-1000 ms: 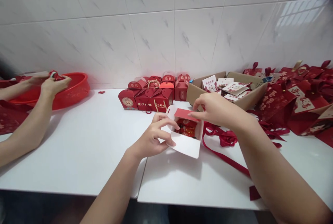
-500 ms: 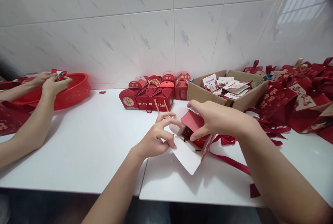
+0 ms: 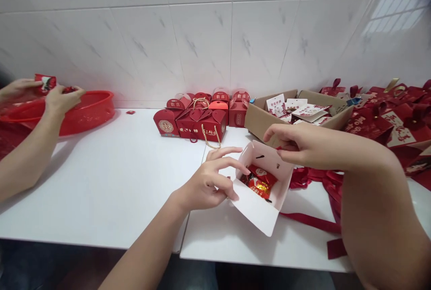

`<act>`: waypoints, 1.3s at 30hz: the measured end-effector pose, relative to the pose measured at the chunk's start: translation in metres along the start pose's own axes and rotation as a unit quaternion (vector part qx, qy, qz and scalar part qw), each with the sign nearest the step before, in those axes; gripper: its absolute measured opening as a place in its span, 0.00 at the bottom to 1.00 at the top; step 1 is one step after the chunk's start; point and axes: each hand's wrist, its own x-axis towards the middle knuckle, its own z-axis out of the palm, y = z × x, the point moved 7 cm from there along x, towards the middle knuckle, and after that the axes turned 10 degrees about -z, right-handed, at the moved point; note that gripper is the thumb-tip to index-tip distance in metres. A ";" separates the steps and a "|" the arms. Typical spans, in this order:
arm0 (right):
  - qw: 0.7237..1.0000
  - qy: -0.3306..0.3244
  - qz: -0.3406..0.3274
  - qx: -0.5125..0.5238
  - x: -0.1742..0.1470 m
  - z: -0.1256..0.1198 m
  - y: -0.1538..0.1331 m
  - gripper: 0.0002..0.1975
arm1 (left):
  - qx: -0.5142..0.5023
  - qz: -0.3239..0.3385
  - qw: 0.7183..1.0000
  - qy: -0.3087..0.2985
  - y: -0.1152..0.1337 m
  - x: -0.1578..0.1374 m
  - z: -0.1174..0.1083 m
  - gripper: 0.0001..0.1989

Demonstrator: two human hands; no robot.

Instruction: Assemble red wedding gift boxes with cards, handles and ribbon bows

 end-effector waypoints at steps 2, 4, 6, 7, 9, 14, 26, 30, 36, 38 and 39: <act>1.000 -0.014 0.015 -0.008 0.000 0.004 0.005 0.10 | -0.012 0.004 1.000 -0.001 0.002 0.000 0.000 0.18; 0.999 -0.032 0.033 -0.016 0.001 0.010 0.009 0.14 | -0.017 0.011 1.000 -0.003 0.005 0.000 -0.001 0.18; 0.998 -0.039 0.044 -0.018 0.003 0.017 0.011 0.17 | -0.017 0.015 1.000 -0.007 0.006 0.000 -0.001 0.18; 0.998 -0.034 0.046 -0.020 0.005 0.018 0.010 0.17 | -0.016 0.015 1.000 -0.010 0.006 0.000 -0.001 0.17; 0.999 -0.012 0.037 -0.034 0.009 0.015 0.005 0.17 | -0.019 0.013 1.000 -0.014 0.005 -0.001 -0.002 0.16; 0.997 0.052 -0.015 -0.053 0.004 -0.008 -0.014 0.18 | -0.020 -0.004 1.000 -0.002 -0.002 -0.002 -0.003 0.16; 0.962 0.208 -0.176 0.002 -0.037 -0.045 -0.047 0.11 | 0.067 0.062 0.973 0.214 0.008 -0.009 -0.028 0.19; 0.946 0.262 -0.190 0.028 -0.049 -0.050 -0.049 0.07 | 0.100 0.064 0.938 0.327 0.007 -0.021 -0.041 0.19; 0.916 0.350 -0.186 0.060 -0.059 -0.052 -0.049 0.03 | 0.146 0.074 0.915 0.368 0.008 -0.026 -0.043 0.18; 0.912 0.360 -0.186 0.068 -0.057 -0.051 -0.050 0.03 | 0.161 0.077 0.910 0.373 0.010 -0.027 -0.043 0.18; 0.912 0.358 -0.187 0.070 -0.055 -0.051 -0.050 0.04 | 0.168 0.079 0.907 0.377 0.010 -0.027 -0.043 0.18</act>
